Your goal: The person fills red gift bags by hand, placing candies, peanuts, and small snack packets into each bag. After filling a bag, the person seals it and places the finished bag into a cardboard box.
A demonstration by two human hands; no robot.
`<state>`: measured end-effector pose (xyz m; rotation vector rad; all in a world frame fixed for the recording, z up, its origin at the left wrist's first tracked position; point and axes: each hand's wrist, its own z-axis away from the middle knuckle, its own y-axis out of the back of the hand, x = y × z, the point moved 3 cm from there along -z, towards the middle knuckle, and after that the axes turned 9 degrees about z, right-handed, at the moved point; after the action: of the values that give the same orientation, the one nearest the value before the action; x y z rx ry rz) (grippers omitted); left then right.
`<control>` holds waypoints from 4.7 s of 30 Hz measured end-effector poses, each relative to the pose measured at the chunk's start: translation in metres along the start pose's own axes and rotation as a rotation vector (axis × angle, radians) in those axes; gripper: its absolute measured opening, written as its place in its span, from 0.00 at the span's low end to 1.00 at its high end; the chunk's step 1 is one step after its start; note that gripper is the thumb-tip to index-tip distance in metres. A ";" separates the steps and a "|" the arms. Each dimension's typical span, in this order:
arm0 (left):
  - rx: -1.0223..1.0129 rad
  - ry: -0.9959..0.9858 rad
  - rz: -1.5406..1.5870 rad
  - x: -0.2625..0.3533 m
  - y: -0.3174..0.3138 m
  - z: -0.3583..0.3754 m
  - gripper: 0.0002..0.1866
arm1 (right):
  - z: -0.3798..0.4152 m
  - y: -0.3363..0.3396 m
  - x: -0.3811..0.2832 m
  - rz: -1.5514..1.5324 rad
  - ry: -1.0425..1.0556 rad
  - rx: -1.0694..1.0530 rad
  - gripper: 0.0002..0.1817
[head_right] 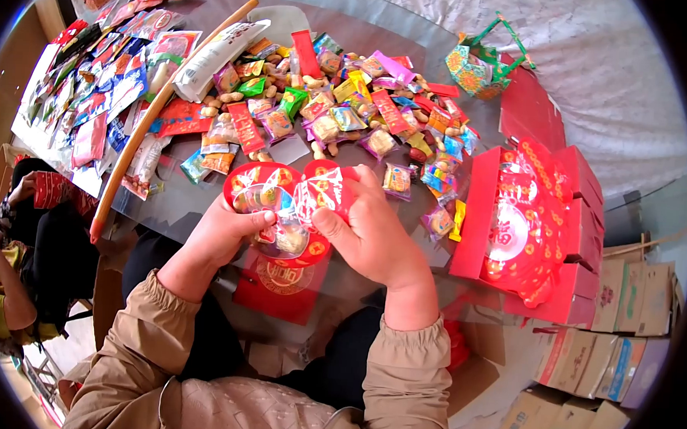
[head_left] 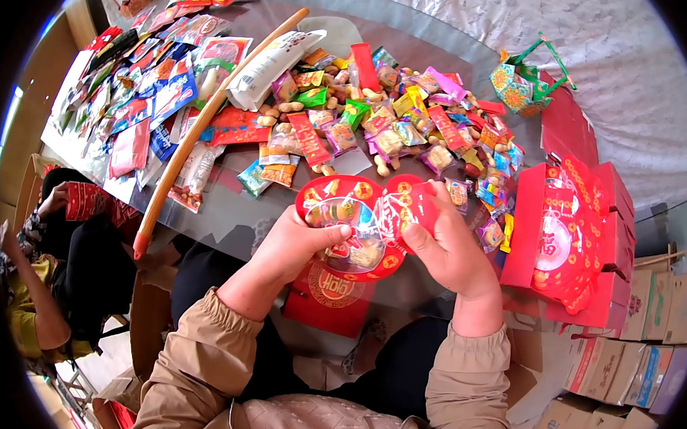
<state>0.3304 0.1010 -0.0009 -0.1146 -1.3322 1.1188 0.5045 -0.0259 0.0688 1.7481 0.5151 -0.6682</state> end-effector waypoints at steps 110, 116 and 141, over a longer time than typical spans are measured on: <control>0.002 -0.041 0.094 0.006 0.002 0.004 0.21 | -0.014 0.007 0.012 -0.477 -0.314 0.238 0.08; 0.009 -0.038 0.128 0.004 0.006 0.002 0.21 | -0.015 0.003 0.012 -0.398 -0.299 0.308 0.06; -0.041 -0.047 0.188 0.003 0.008 0.002 0.21 | -0.017 -0.002 0.014 -0.257 -0.244 0.164 0.11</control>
<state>0.3239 0.1060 -0.0035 -0.2498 -1.4085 1.2588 0.5165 -0.0087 0.0619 1.7358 0.5314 -1.1173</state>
